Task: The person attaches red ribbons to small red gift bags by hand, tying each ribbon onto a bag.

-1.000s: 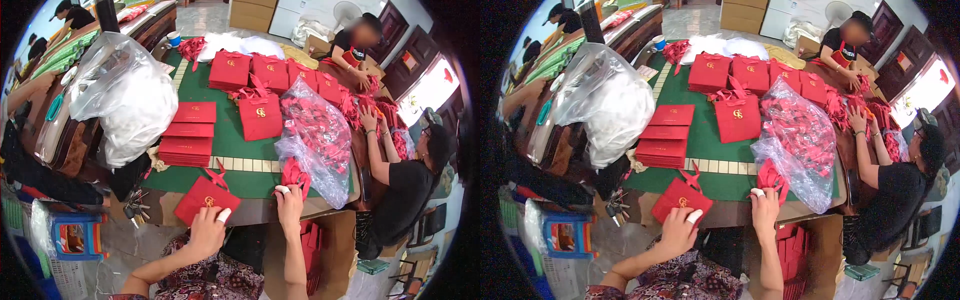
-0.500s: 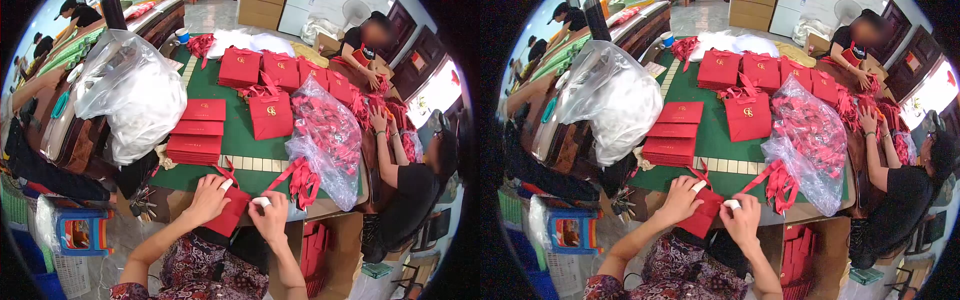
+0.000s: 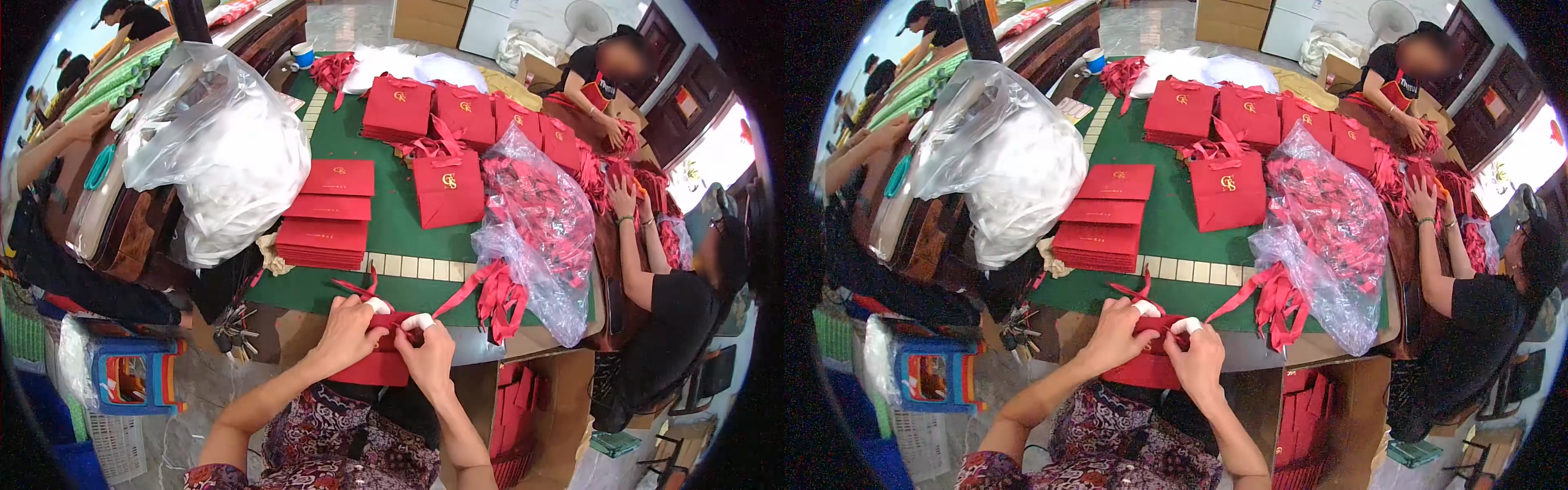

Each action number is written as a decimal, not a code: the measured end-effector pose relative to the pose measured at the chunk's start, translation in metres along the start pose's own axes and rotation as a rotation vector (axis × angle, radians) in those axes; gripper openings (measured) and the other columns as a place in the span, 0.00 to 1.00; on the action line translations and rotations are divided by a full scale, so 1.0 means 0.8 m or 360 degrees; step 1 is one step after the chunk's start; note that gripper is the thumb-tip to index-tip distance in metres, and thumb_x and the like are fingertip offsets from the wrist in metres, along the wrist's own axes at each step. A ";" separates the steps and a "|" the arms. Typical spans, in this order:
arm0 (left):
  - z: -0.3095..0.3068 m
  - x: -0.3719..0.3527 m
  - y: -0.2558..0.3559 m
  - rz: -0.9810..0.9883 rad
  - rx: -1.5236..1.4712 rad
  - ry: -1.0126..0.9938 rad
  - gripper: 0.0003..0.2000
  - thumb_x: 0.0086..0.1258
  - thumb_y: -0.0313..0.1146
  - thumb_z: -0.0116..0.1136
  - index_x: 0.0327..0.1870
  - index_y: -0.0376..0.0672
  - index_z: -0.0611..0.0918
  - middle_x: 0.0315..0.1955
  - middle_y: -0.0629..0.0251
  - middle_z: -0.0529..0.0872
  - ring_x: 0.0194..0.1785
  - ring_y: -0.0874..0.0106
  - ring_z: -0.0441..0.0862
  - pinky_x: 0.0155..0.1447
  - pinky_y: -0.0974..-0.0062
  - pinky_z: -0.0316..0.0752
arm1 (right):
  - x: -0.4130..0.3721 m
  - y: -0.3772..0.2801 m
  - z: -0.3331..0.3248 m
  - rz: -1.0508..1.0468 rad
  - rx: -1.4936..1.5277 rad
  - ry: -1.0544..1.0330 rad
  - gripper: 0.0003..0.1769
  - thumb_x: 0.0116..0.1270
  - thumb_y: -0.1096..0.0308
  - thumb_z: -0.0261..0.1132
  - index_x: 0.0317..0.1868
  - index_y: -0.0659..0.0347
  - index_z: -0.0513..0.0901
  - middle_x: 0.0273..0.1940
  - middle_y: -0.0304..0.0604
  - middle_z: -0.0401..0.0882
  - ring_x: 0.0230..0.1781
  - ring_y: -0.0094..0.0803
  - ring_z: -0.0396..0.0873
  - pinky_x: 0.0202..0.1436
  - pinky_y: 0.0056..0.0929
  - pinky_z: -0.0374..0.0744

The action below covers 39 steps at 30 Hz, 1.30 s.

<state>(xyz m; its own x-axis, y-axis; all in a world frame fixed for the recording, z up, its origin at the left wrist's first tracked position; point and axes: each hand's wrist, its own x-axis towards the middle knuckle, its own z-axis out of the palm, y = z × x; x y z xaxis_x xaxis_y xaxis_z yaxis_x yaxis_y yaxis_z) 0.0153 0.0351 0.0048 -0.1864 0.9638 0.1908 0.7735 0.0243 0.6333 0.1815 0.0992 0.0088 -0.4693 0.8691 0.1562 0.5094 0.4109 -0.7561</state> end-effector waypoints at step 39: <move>0.007 -0.007 0.026 -0.0077 -0.0143 0.0157 0.10 0.64 0.32 0.65 0.45 0.46 0.87 0.31 0.60 0.85 0.39 0.60 0.80 0.49 0.62 0.67 | -0.001 -0.010 0.008 -0.0283 -0.0445 0.0151 0.06 0.60 0.68 0.72 0.34 0.59 0.84 0.30 0.46 0.82 0.33 0.45 0.79 0.39 0.42 0.76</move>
<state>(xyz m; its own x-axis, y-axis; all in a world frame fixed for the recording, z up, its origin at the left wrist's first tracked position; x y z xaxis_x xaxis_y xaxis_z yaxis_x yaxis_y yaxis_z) 0.0362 0.0318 0.0126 -0.2846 0.9311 0.2283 0.7054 0.0421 0.7076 0.1731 0.0938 0.0106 -0.5060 0.7934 0.3383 0.6099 0.6064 -0.5102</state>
